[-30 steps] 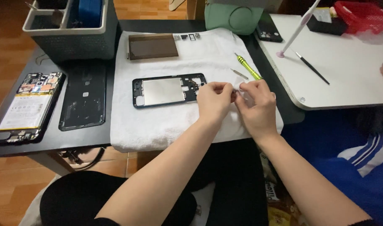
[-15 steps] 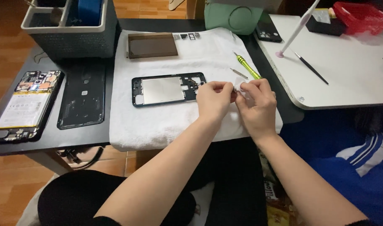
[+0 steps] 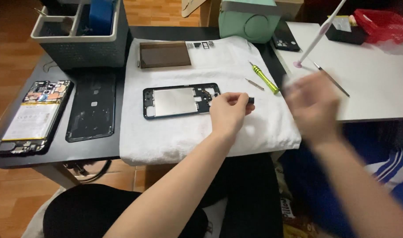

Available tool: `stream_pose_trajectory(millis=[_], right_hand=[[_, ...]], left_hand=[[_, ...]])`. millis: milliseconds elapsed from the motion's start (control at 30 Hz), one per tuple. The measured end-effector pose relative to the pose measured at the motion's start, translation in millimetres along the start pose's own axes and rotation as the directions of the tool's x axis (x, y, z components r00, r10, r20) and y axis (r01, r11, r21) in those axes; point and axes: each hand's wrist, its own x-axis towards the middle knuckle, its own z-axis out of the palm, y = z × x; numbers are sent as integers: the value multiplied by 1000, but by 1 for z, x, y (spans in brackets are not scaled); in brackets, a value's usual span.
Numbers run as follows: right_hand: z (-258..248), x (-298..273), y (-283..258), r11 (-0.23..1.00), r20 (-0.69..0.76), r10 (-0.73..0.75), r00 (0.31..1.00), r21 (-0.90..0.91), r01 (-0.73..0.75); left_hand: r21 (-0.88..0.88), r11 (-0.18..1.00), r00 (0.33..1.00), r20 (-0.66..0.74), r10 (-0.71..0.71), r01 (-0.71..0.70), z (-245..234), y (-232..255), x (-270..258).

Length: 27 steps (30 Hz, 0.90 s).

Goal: Cleaning a smartphone frame and assembling internal electronic components during a repair process.

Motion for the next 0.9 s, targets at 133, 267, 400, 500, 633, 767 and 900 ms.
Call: stream_pose_trajectory(millis=[133, 267, 400, 500, 633, 767, 900], right_hand=[[-69, 36, 132, 968, -113, -249, 962, -67, 243], [-45, 3, 273, 384, 349, -346, 871, -794, 471], [-20, -7, 129, 740, 187, 615, 766, -472, -479], [-20, 13, 106, 794, 125, 470, 874, -493, -356], [-22, 42, -37, 904, 567, 393, 724, -96, -416], [-3, 30, -42, 903, 589, 303, 749, 74, -424], [12, 35, -40, 915, 495, 201, 846, 214, -343]], left_hand=[[-26, 1000, 1000, -2, 9, -9, -1, 3, 0], [-28, 1000, 1000, 10, -1, 1, -2, 4, 0], [-49, 998, 1000, -9, 29, -29, -1, -1, 4], [-43, 996, 997, -3, 81, -81, 2, -7, 18], [-34, 998, 998, -24, 60, -60, 2, 5, 11], [75, 996, 998, 37, 49, -51, -4, -3, 14], [116, 989, 995, 56, 82, -88, -10, 0, 23]])
